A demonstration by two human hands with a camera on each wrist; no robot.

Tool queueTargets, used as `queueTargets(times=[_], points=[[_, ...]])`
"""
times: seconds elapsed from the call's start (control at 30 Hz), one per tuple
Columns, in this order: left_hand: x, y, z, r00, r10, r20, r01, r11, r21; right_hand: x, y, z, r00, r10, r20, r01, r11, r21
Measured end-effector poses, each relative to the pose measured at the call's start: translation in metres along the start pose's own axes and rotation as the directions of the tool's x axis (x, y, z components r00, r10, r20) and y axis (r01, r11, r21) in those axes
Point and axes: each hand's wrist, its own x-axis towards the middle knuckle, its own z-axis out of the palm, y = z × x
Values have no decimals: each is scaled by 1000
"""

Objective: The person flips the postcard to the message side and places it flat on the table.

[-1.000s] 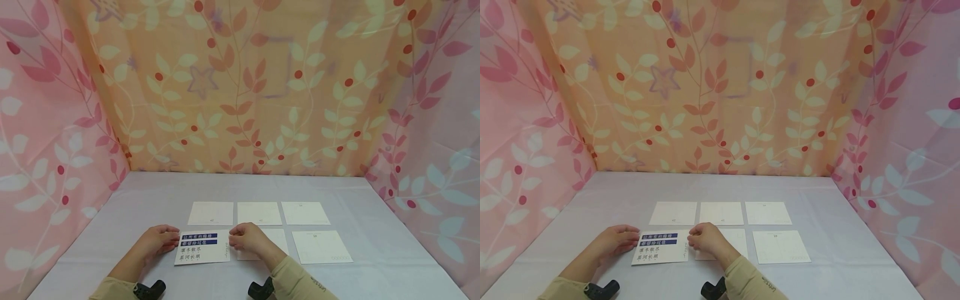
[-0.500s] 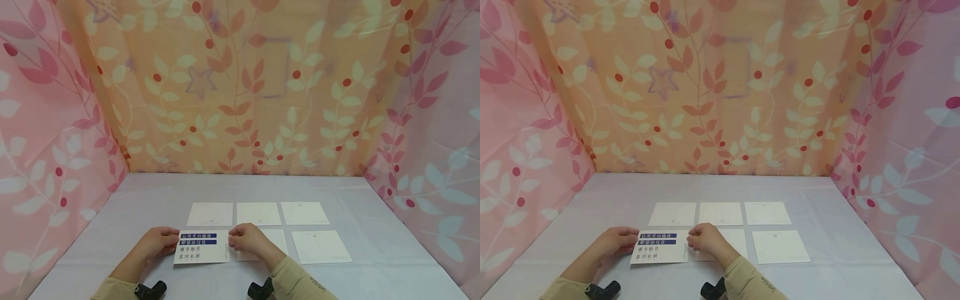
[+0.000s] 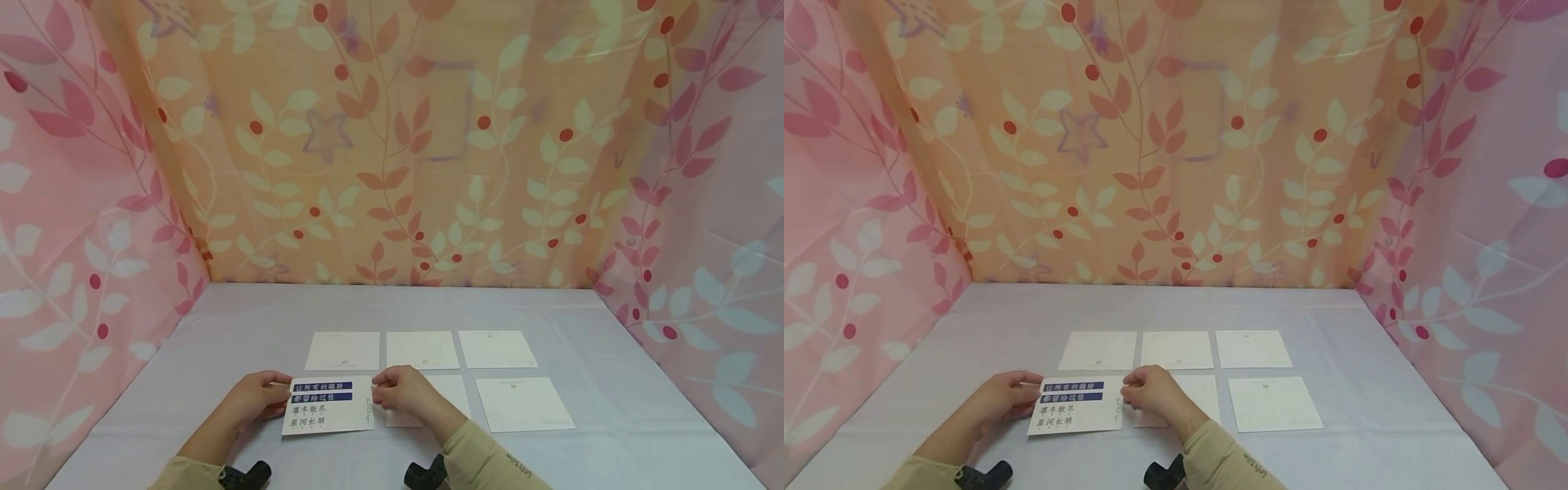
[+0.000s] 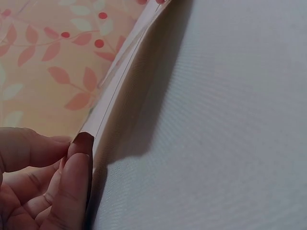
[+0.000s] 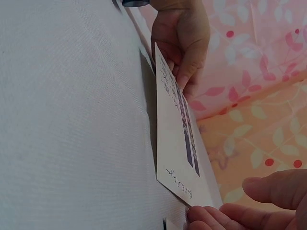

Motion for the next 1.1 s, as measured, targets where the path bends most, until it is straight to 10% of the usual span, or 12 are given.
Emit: queueTargets(times=[1.1], points=[[-3,0,3,1000,-7,0,7,1000,1,-1,-2,5,1000,-15,-16,15,999,-30]])
